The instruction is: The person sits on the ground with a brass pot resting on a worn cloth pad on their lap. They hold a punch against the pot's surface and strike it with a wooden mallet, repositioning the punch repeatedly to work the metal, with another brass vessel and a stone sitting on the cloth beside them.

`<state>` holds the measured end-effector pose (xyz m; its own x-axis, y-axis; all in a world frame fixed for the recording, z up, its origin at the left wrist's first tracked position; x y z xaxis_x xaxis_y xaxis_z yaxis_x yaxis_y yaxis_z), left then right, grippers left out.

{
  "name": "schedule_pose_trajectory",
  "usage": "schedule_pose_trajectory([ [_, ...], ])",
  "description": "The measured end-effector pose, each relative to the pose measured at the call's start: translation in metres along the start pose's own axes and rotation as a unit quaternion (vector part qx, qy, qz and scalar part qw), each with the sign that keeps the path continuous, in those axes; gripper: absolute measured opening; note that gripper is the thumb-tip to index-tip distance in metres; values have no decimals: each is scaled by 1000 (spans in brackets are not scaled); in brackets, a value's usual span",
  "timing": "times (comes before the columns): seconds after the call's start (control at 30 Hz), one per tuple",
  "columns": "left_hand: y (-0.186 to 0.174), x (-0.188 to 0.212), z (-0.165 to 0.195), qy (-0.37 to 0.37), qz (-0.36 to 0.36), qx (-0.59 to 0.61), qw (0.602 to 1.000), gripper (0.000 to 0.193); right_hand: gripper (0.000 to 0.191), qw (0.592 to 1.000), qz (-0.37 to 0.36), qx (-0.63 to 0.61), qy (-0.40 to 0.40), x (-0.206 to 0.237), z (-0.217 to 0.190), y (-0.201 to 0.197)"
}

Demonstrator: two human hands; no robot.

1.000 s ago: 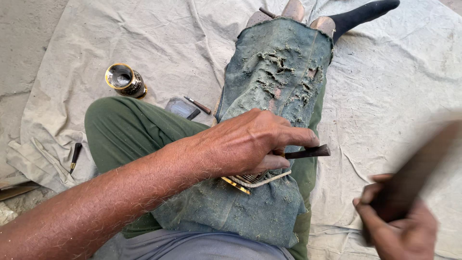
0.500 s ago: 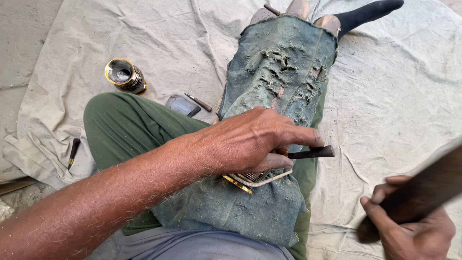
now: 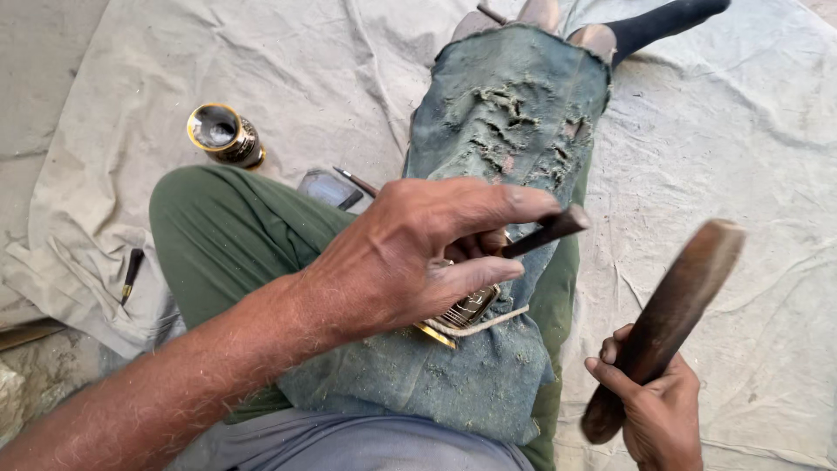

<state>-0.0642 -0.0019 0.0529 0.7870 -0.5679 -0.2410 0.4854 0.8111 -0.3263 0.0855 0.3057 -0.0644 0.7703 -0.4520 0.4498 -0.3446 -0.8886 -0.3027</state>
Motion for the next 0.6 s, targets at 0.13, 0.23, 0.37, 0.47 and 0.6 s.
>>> schedule_pose_trajectory([
  [0.13, 1, 15, -11, -44, 39, 2, 998, 42, 60, 995, -37, -91, -27, 2, -7, 0],
  [0.23, 5, 25, -23, -122, 69, 49, 989, 37, 61, 983, -7, -63, -171, 21, -65, -13],
  [0.37, 2, 33, -23, -135, 132, 45, 981, 38, 56, 978, -65, -3, -198, 23, -119, 0],
  [0.47, 9, 42, -38, -225, 145, 87, 960, 31, 47, 964, -43, 207, -163, 4, -136, 0],
  [0.6, 7, 45, -24, -164, 189, 66, 966, 35, 42, 916, -7, 325, -234, -5, -175, 2],
])
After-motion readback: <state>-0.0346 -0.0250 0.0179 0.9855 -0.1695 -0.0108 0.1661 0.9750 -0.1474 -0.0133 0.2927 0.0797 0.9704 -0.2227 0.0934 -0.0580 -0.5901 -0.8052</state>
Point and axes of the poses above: each hand's wrist, its own x-axis away from the middle knuckle, its own y-axis out of the palm, z = x × y, the point moved 9 cm from there along -x, towards the middle knuckle, and after that the axes turned 2 degrees about -y, right-handed, at the moved point
